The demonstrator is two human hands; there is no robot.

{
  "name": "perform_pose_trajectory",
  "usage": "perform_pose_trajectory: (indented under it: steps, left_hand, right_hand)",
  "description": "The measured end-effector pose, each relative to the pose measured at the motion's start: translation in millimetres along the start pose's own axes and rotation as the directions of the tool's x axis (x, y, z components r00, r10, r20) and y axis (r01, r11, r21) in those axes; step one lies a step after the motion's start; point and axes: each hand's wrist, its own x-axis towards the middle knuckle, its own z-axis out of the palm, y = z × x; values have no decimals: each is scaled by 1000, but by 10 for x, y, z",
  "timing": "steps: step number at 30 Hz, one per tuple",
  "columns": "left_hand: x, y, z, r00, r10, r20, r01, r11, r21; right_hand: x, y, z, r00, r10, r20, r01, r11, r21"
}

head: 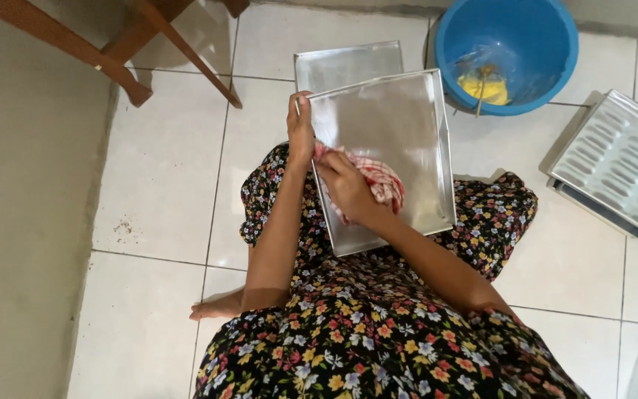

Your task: The person is brushing oil onto a multi-compartment baking tray and then wiping a flat baking tray with a cloth.

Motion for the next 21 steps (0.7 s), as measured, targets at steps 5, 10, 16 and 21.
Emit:
perform_pose_trajectory:
  steps: [5, 10, 16, 21]
  left_hand:
    - [-28, 3, 160, 997, -26, 77, 29, 999, -38]
    - [109, 173, 125, 991, -38, 129, 40, 999, -19]
    - [33, -196, 218, 992, -76, 98, 79, 997, -26]
    - [75, -124, 182, 994, -104, 40, 106, 994, -34]
  right_hand:
    - [444, 394, -113, 998, 29, -63, -27, 999, 45]
    - [494, -132, -252, 991, -2, -132, -29, 972, -233]
    - [353, 638, 53, 1000, -2, -25, 0, 996, -88]
    - [545, -266, -220, 798, 593, 106, -402, 394, 826]
